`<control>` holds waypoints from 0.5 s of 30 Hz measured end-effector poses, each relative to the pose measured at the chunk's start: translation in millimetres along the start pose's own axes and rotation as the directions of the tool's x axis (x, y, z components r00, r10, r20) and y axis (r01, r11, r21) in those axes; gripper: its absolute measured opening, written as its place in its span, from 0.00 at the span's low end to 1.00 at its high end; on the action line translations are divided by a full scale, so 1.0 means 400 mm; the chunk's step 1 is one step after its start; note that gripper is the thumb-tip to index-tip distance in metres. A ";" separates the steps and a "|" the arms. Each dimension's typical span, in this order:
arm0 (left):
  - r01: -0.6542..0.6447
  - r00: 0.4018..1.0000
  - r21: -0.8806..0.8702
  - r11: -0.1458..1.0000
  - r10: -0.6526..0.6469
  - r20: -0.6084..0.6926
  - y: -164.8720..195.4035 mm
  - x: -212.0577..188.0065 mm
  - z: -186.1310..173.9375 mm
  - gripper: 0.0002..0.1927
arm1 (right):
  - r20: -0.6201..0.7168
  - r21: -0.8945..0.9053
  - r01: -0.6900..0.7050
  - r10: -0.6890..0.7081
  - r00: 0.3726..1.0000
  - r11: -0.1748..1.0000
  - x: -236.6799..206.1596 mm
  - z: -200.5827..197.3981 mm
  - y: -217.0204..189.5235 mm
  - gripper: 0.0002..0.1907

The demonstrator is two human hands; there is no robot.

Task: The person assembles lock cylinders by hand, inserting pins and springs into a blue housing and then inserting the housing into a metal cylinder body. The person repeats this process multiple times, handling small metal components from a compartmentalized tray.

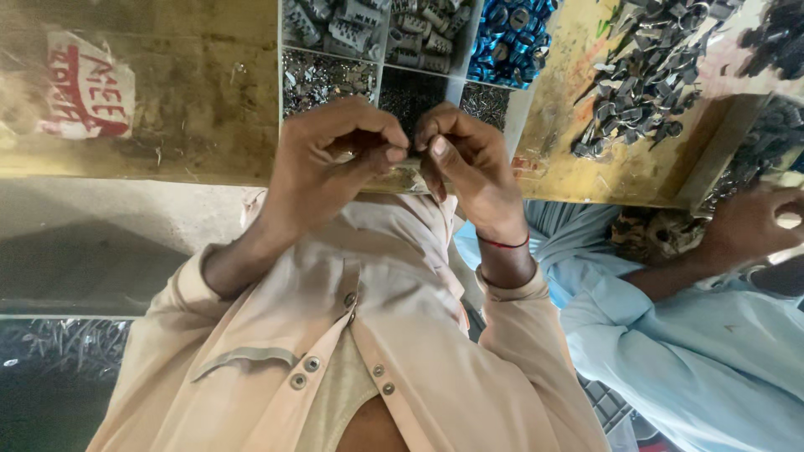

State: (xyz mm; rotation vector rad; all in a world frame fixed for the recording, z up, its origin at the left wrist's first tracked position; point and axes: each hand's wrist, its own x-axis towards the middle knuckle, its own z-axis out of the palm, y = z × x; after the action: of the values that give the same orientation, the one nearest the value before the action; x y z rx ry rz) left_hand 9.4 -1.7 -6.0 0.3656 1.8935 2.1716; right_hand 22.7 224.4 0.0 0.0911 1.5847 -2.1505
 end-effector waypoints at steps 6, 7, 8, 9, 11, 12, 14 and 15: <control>0.154 0.986 -0.359 0.921 -0.164 0.002 -0.020 0.009 0.056 0.08 | 0.004 0.064 -0.005 0.005 1.000 0.998 -0.021 0.002 0.016 0.14; 0.150 0.987 -0.362 0.920 -0.159 0.005 -0.020 0.009 0.058 0.08 | 0.009 0.063 0.008 -0.009 1.000 0.998 -0.023 0.001 0.014 0.14; 0.146 0.988 -0.363 0.920 -0.154 0.007 -0.020 0.008 0.057 0.08 | 0.016 0.063 0.022 -0.023 1.000 0.998 -0.024 -0.001 0.011 0.14; 0.146 0.988 -0.343 0.928 -0.154 0.003 -0.020 0.007 0.056 0.08 | 0.019 0.042 0.020 -0.021 1.000 0.999 -0.024 -0.001 0.007 0.14; 0.143 0.988 -0.302 0.942 -0.152 -0.007 -0.018 0.007 0.055 0.08 | 0.026 -0.004 0.018 -0.018 0.999 1.000 -0.025 0.002 -0.001 0.15; 0.124 0.992 -0.333 0.935 -0.130 0.003 -0.016 0.008 0.055 0.07 | 0.022 -0.024 0.018 -0.017 1.000 1.000 -0.025 0.006 -0.005 0.14; 0.086 0.996 -0.393 0.916 -0.085 0.020 -0.012 0.010 0.057 0.07 | 0.013 -0.066 0.017 -0.016 1.000 0.998 -0.026 0.017 -0.012 0.14; 0.076 0.997 -0.316 0.946 -0.080 0.001 -0.009 0.011 0.057 0.08 | -0.013 -0.120 0.060 -0.062 0.998 0.991 -0.025 0.023 -0.014 0.13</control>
State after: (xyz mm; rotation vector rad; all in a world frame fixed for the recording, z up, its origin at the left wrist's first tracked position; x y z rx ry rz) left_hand 13.1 21.3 -6.3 0.2124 1.4996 2.3739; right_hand 31.5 220.5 11.4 0.0227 1.7432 -2.0998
